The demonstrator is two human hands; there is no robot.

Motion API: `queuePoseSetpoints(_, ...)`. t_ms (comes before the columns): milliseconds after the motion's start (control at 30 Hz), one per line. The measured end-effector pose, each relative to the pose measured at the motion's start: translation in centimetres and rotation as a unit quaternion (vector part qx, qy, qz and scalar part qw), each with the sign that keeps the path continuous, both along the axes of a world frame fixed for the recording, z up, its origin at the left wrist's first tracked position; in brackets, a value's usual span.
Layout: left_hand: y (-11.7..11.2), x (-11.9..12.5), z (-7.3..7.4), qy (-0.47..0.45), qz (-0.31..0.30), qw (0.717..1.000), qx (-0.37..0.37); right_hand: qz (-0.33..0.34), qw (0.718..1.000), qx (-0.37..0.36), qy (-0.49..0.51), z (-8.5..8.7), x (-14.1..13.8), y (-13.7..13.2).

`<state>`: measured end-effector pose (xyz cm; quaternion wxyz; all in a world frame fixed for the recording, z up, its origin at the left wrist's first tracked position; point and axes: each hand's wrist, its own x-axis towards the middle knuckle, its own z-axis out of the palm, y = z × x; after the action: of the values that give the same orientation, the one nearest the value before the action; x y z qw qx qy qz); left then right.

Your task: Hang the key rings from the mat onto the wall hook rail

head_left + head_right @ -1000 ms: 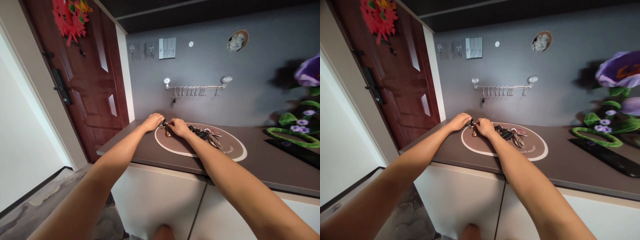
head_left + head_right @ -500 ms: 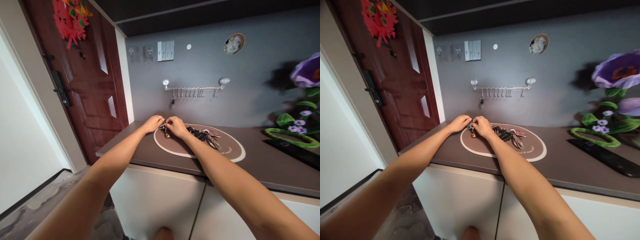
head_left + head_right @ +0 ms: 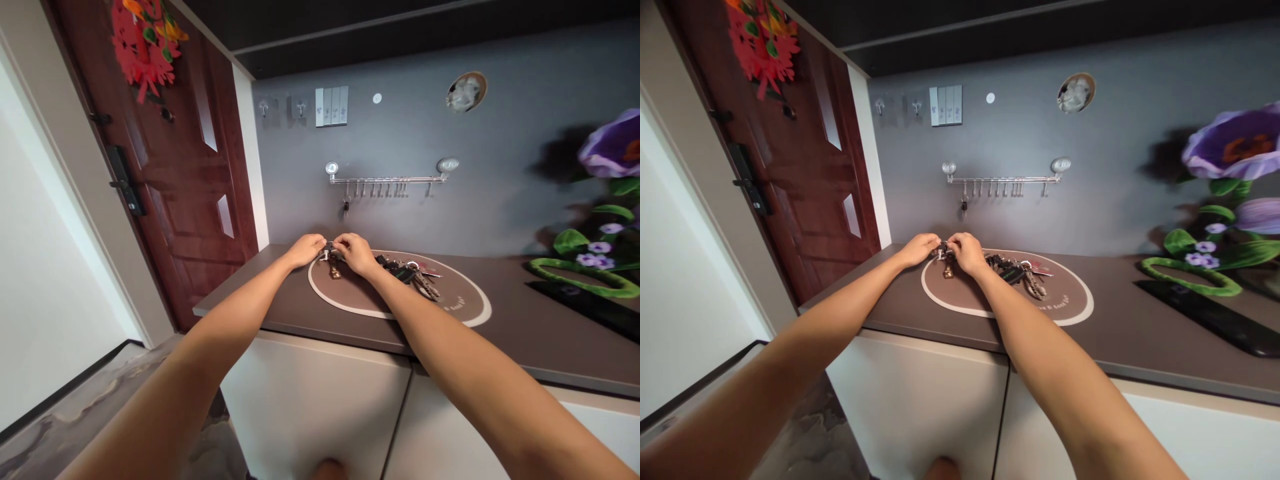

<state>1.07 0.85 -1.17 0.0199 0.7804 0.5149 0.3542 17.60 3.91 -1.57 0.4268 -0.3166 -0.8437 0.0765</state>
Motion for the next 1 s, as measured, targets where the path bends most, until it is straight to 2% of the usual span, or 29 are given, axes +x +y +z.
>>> queuePoseSetpoints(367,-0.2,0.3,-0.1,0.056,-0.021,0.998,0.006,0.044,0.985,-0.115,0.122,-0.2,0.0,0.7)
queuePoseSetpoints(600,0.1,0.4,-0.4,0.095,-0.003,0.994,0.047,0.053,0.973,-0.136,0.181,-0.5,0.2,1.5)
queuePoseSetpoints(1000,0.5,0.8,-1.1,0.098,0.017,0.992,0.079,0.038,0.954,-0.173,0.244,-0.2,0.7,1.6)
